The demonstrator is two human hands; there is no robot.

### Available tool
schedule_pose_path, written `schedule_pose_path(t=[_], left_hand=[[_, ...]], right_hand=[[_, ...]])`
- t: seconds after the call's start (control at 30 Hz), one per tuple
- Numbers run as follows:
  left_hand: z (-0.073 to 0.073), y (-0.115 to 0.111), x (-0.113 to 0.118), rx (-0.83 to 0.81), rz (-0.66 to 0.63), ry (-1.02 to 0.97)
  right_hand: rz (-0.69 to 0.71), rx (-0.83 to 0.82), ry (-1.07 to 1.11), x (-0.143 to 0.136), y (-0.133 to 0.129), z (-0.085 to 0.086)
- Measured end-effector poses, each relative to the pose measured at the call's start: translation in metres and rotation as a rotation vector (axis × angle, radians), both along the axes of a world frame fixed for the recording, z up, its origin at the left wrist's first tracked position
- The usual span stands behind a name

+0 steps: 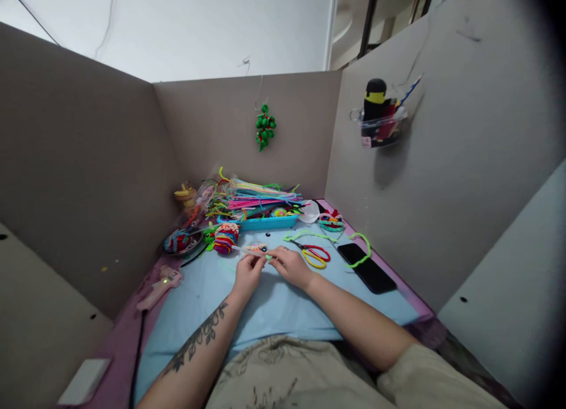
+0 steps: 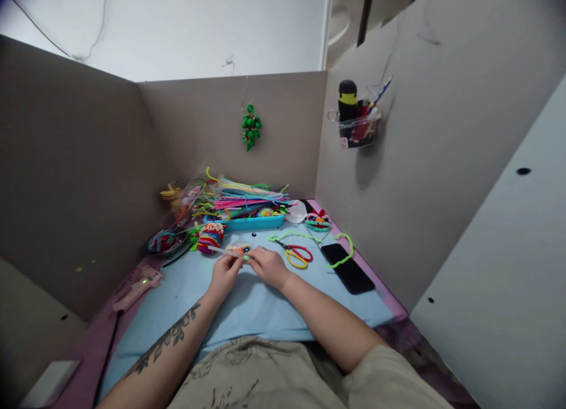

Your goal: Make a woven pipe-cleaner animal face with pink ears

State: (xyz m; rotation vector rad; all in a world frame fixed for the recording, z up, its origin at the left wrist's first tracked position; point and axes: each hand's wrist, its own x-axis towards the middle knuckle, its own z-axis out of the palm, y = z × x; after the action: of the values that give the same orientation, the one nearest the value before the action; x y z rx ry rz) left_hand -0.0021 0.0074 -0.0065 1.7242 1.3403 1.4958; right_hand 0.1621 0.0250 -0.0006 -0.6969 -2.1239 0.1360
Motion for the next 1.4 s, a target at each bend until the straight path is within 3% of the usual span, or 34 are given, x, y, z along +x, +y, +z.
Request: schedule_pose_path(t=[0.43, 0.6, 0.8, 1.13, 1.4], left_hand=[[0.002, 0.0, 0.004, -0.039, -0.064, -0.042], [0.003, -0.001, 0.005, -0.004, -0.035, 0.006], [-0.005, 0.002, 0.002, 0.099, -0.049, 0.08], [-0.007, 0.0, -0.002, 0.161, -0.092, 0.253], [-0.004, -0.001, 0.002, 0.172, -0.038, 0.285]], right_hand=[[-0.025, -0.107, 0.04, -0.001, 0.0, -0.002], [-0.019, 0.008, 0.105, 0.0, -0.003, 0.004], [0.033, 0.118, -0.001, -0.014, -0.016, 0.009], [0.091, 0.009, -0.127, -0.016, -0.012, 0.018], [0.132, -0.05, 0.089, -0.016, -0.01, 0.013]])
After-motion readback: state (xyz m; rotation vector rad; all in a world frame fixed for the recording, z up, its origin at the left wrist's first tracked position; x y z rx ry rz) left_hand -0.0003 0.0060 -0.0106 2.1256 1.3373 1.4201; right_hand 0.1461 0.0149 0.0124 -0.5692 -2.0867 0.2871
